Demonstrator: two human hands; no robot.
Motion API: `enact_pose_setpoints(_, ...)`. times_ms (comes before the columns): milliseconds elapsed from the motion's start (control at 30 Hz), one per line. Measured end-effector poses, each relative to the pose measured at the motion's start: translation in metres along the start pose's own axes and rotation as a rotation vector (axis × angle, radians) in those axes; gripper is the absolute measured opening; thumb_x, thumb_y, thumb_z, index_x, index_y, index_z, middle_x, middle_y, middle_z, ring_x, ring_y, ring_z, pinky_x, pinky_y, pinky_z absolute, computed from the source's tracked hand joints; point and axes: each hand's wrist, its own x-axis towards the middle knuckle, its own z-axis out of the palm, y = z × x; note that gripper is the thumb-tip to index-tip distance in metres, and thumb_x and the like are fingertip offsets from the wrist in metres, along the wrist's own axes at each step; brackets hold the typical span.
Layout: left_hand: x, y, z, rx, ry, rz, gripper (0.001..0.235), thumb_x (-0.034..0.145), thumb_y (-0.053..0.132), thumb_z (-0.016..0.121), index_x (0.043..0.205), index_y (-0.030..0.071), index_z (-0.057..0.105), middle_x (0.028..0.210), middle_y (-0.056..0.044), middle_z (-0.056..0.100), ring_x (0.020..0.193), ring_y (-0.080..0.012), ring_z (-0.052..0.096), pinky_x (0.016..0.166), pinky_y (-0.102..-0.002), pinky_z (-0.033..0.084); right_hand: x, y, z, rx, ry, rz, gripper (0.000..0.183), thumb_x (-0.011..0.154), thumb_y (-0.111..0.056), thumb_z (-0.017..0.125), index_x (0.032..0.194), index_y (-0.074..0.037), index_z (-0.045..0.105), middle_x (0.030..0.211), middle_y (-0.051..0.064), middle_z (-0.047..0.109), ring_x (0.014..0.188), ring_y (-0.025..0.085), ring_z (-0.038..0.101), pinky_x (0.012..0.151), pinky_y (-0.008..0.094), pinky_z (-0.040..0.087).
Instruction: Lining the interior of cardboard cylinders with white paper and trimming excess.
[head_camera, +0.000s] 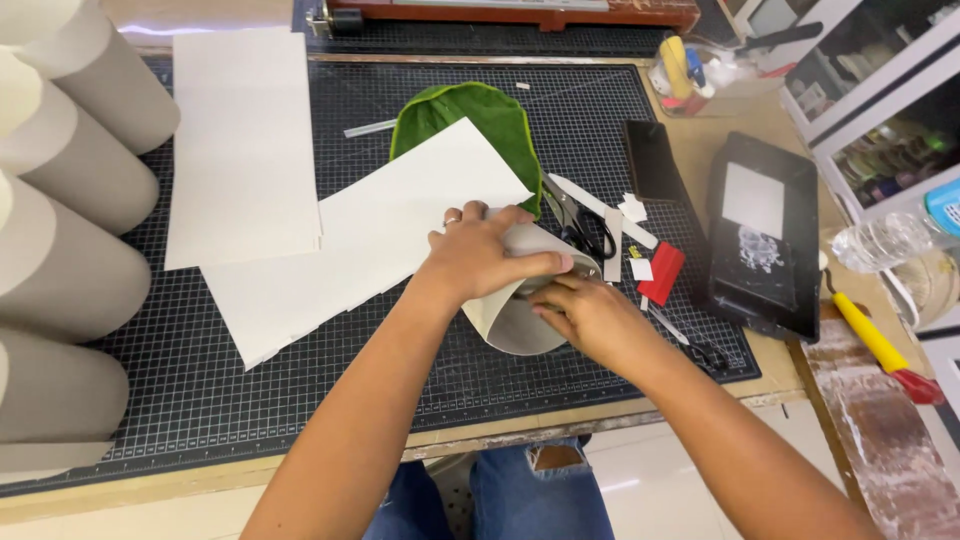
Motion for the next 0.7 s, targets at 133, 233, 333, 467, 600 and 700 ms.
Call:
enact_pose_setpoints(133,0.008,0.004,-0.007,0.056,-0.042,-0.016,0.106,0.065,0.095,0.048,0.148,0.029,0.054,0.155,-0.027,0.041,0.144,-0.0523,0.036,0.108,-0.069,0.037,0.002,-0.003,-0.014,-0.237,0.141,-0.071,0.016,0.097,-0.025,0.068,0.106,-0.014,0.074,0.098,0.013,0.071,0.105,0.034,0.068,0.087,0.043,0.058)
enact_pose_setpoints(233,0.013,0.009,-0.004,0.083,-0.05,-0.01,0.11,0.063,0.097,0.045,0.148,0.028,0.054,0.154,-0.029,0.041,0.143,-0.0535,0.036,0.108,-0.069,0.037,0.006,-0.012,-0.006,-0.213,-0.051,0.054,0.019,0.1,-0.023,0.063,0.108,-0.015,0.078,0.102,0.011,0.076,0.104,0.027,0.072,0.091,0.036,0.057)
enact_pose_setpoints(333,0.01,0.01,-0.003,0.076,-0.039,-0.016,0.109,0.065,0.096,0.044,0.148,0.027,0.054,0.152,-0.03,0.042,0.142,-0.0539,0.037,0.106,-0.07,0.038,0.002,-0.008,0.009,0.05,-0.075,0.017,0.018,0.099,-0.02,0.062,0.107,-0.013,0.077,0.101,0.012,0.077,0.102,0.034,0.072,0.089,0.042,0.059)
enact_pose_setpoints(467,0.01,0.007,-0.004,0.09,-0.029,-0.003,0.107,0.066,0.096,0.043,0.148,0.027,0.054,0.152,-0.03,0.043,0.141,-0.0541,0.038,0.106,-0.069,0.039,0.003,-0.02,-0.012,0.144,0.007,0.071,0.016,0.098,-0.02,0.066,0.108,-0.012,0.077,0.102,0.012,0.076,0.104,0.037,0.071,0.088,0.046,0.058)
enact_pose_setpoints(600,0.004,0.006,-0.001,0.077,-0.028,-0.001,0.107,0.067,0.096,0.043,0.148,0.027,0.055,0.151,-0.031,0.043,0.14,-0.0544,0.039,0.105,-0.069,0.04,-0.006,-0.004,0.002,0.014,0.072,0.084,0.015,0.097,-0.021,0.069,0.106,-0.013,0.078,0.1,0.011,0.076,0.105,0.034,0.071,0.088,0.044,0.058)
enact_pose_setpoints(700,0.004,0.003,-0.002,0.054,0.001,-0.002,0.105,0.068,0.094,0.044,0.147,0.026,0.055,0.15,-0.031,0.044,0.14,-0.0546,0.039,0.105,-0.07,0.039,-0.008,-0.005,-0.002,-0.105,0.09,0.075,0.014,0.098,-0.02,0.069,0.104,-0.012,0.078,0.098,0.01,0.076,0.103,0.031,0.071,0.087,0.041,0.059)
